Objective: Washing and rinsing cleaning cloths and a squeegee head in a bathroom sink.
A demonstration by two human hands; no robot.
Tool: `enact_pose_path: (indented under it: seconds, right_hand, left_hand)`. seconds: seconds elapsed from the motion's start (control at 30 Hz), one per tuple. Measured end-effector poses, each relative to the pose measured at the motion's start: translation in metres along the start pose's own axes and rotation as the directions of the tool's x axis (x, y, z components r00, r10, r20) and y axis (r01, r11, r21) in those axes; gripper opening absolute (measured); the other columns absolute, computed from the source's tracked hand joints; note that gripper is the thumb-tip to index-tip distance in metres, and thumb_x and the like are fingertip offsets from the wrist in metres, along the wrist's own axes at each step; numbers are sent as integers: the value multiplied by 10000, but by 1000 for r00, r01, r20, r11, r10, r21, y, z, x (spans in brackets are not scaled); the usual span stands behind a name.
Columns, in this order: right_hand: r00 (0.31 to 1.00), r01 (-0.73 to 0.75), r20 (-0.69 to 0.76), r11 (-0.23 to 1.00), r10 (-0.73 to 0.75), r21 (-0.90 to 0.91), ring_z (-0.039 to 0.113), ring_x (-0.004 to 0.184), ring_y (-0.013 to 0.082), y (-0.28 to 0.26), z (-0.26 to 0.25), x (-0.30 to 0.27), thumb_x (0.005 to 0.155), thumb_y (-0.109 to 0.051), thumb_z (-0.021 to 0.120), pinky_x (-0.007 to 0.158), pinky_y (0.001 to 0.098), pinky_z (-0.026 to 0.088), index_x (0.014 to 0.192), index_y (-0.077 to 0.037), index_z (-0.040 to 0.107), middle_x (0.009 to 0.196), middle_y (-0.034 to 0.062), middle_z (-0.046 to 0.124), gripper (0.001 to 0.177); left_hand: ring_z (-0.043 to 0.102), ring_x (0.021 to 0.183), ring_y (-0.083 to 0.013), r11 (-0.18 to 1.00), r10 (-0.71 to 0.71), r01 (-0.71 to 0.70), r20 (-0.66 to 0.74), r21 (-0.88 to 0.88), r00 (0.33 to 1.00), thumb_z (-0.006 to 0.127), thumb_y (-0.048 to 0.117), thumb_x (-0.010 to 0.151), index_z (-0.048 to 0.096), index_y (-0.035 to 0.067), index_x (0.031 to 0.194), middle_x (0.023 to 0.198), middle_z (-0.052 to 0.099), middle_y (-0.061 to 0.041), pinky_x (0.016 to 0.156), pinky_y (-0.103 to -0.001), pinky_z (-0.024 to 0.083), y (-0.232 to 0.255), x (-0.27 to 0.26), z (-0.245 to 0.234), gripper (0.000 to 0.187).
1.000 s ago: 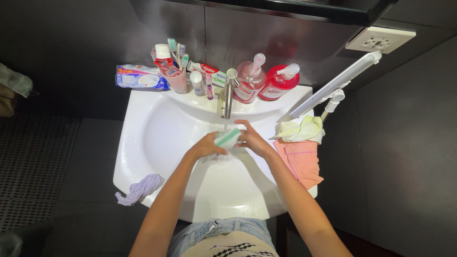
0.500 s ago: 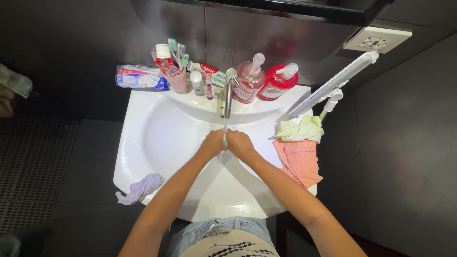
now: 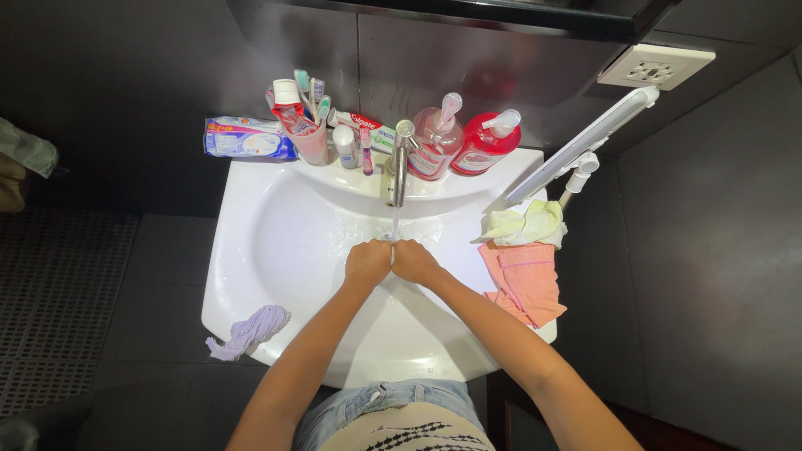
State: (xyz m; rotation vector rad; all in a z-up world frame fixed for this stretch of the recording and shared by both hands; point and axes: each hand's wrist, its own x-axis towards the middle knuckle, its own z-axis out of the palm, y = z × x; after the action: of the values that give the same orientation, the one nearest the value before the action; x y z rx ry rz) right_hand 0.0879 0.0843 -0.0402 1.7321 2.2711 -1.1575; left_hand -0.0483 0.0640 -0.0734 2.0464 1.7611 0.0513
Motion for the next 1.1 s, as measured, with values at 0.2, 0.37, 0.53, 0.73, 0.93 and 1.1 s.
enact_pose_path:
  seconds: [0.2, 0.37, 0.53, 0.73, 0.93, 1.1]
  right_hand:
    - [967, 251, -29, 967, -253, -44, 625, 1095, 408, 6, -18, -22, 672, -145, 898, 906, 460, 524, 1298, -35, 540, 1152, 236, 655, 730]
    - [954, 297, -43, 954, -298, -34, 630, 1121, 395, 15, -46, -29, 672, -125, 904, 942, 442, 520, 1360, -98, 540, 1208, 206, 658, 778]
    - [968, 239, 98, 969, -233, -59, 679, 1072, 339, -18, -118, -56, 667, -65, 828, 902, 407, 543, 1452, -156, 485, 1189, 168, 692, 861]
    - [933, 257, -258, 966, -251, -9, 714, 927, 234, -49, -219, -65, 880, -178, 728, 831, 367, 532, 1214, -106, 690, 1008, 112, 772, 344]
    - [430, 456, -850, 886, -303, -85, 670, 790, 299, -74, -249, 6, 976, -153, 659, 735, 402, 524, 988, 18, 711, 910, 166, 667, 179]
    - [634, 244, -773, 953, -18, 179, 710, 827, 343, -49, -240, 67, 1037, -326, 543, 793, 393, 532, 890, 16, 748, 842, 215, 731, 426]
  left_hand:
    - [623, 1145, -335, 927, 218, -101, 297, -362, 930, 931, 348, 612, 521, 39, 1390, 1254, 634, -204, 971, -411, 507, -37, 30, 9, 932]
    - [615, 1124, -247, 800, 304, 44, 467, -598, 830, 912, 423, 633, 483, 39, 1440, 1242, 639, -156, 995, -353, 466, -36, 25, -33, 991]
    - [649, 954, -170, 656, 369, 117, 453, -745, 812, 834, 494, 748, 692, -31, 1270, 1054, 715, -106, 859, -314, 491, -17, 8, -72, 754]
    - [671, 966, -166, 179, 443, 159, 224, -971, 868, 757, 257, 880, 551, -45, 1361, 1097, 712, -104, 803, -313, 539, 29, -6, -117, 604]
    - [687, 1022, -220, -146, 140, 131, 111, -981, 984, 691, 77, 822, 229, 217, 1482, 1266, 568, -136, 848, -400, 583, 83, 13, -150, 817]
    - [567, 1233, -180, -494, -16, -4, 4, -870, 1000, 499, 403, 1048, 381, 161, 1515, 1384, 551, -54, 973, -405, 485, 98, 43, -144, 539]
